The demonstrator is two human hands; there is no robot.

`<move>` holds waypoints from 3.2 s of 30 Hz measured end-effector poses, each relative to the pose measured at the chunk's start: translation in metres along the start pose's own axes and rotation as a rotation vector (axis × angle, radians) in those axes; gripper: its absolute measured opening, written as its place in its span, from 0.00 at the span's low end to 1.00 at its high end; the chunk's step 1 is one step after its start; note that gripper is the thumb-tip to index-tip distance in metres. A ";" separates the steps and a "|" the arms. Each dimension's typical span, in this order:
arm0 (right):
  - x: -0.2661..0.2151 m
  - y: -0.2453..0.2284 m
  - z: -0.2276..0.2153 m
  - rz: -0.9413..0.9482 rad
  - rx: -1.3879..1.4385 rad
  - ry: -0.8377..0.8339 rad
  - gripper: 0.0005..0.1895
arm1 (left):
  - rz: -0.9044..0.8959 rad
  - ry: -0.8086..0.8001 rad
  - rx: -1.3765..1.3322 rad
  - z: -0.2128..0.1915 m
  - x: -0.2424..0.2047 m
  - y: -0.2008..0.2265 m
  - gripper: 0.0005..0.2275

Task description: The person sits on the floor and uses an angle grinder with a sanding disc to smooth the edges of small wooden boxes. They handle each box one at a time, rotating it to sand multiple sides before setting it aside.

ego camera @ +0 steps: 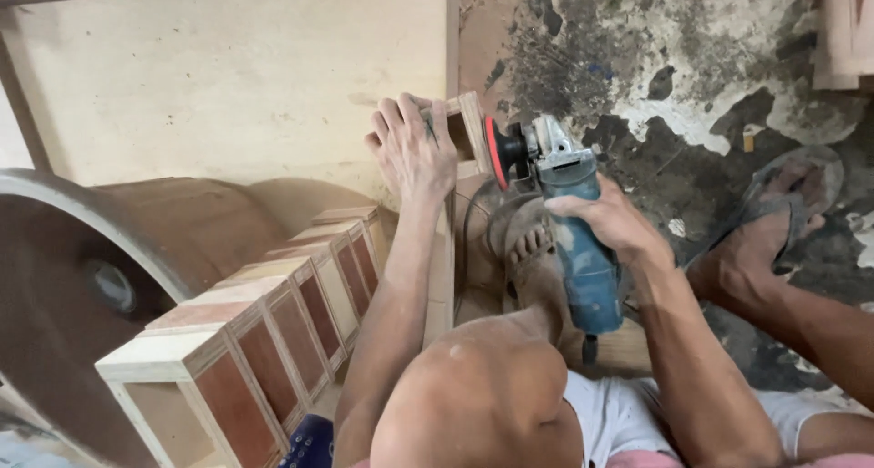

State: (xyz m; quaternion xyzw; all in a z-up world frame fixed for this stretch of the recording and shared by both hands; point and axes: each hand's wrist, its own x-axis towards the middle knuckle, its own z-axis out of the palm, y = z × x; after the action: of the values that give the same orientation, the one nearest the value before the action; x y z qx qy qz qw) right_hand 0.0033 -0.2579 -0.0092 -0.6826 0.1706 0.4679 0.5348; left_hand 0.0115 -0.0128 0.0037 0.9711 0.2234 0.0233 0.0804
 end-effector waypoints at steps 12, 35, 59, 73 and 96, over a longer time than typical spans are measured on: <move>-0.005 -0.053 -0.001 0.021 -0.053 -0.030 0.37 | 0.001 -0.008 0.026 -0.005 0.007 0.002 0.15; -0.031 -0.015 -0.055 -0.087 0.051 0.192 0.33 | -0.098 -0.067 0.065 -0.010 -0.029 0.058 0.36; -0.045 -0.038 -0.022 -0.109 0.119 0.098 0.29 | 0.148 0.361 0.142 0.020 -0.015 -0.009 0.15; -0.004 -0.017 -0.004 -0.021 0.069 -0.091 0.33 | -0.231 0.160 -0.036 0.009 -0.021 -0.001 0.22; 0.049 -0.062 0.002 -0.020 -0.046 -0.057 0.33 | -0.273 0.033 -0.122 0.007 -0.018 0.001 0.23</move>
State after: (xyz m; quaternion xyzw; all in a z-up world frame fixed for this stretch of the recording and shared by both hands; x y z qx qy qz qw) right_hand 0.0723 -0.2199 -0.0147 -0.6829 0.1378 0.4857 0.5280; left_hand -0.0034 -0.0227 -0.0033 0.9245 0.3529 0.0415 0.1381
